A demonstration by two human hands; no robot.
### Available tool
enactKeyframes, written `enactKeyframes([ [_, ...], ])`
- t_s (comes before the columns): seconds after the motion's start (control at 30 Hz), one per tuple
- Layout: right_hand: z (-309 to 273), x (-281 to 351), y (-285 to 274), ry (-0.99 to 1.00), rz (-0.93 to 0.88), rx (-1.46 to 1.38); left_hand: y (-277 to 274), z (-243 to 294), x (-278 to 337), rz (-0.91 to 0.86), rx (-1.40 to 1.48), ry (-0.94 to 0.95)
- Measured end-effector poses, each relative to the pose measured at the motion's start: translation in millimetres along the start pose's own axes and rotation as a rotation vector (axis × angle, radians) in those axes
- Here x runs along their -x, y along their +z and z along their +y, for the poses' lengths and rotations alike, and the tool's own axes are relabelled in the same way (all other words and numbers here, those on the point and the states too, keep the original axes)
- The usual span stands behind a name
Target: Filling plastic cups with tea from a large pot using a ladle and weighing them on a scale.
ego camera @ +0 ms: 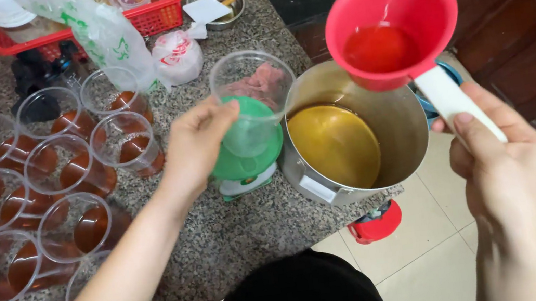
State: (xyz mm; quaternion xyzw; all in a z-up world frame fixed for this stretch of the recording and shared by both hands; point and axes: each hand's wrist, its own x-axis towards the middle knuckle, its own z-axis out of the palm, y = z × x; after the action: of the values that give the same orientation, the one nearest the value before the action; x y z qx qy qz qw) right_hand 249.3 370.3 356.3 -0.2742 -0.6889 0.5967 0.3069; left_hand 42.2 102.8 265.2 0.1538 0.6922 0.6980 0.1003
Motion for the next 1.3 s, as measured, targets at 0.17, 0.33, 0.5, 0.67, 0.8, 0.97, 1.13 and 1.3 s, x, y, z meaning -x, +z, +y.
enactKeyframes([
  [0.17, -23.0, 14.5, 7.7, -0.179, -0.072, 0.122, 15.9, -32.5, 2.3, -0.003, 0.115, -0.028],
  [0.33, -36.5, 28.6, 21.2, -0.207, -0.115, 0.200, 22.4, -35.6, 6.5, 0.011, 0.170, -0.025],
  [0.5, -35.4, 34.8, 31.5, -0.436, -0.266, 0.403, 25.2, -37.1, 8.4, 0.035, 0.193, -0.026],
  [0.67, -31.6, 37.6, 34.9, -0.537, -0.292, 0.514, 27.8, -45.0, 9.1, 0.035, 0.252, -0.018],
  [0.8, -32.2, 39.3, 37.5, -0.557, -0.305, 0.562, 30.2, -49.9, 8.4, 0.029, 0.272, 0.017],
  [0.97, -35.3, 40.5, 38.0, -0.583, -0.312, 0.592, 31.5, -50.1, 10.5, 0.031, 0.289, 0.003],
  [1.13, -41.0, 43.8, 38.1, -0.661, -0.321, 0.639, 32.7, -52.1, 12.1, 0.046, 0.238, 0.041],
  [1.3, -42.8, 47.0, 37.7, -0.756, -0.317, 0.657, 31.1, -33.9, 20.3, 0.026, 0.174, 0.013],
])
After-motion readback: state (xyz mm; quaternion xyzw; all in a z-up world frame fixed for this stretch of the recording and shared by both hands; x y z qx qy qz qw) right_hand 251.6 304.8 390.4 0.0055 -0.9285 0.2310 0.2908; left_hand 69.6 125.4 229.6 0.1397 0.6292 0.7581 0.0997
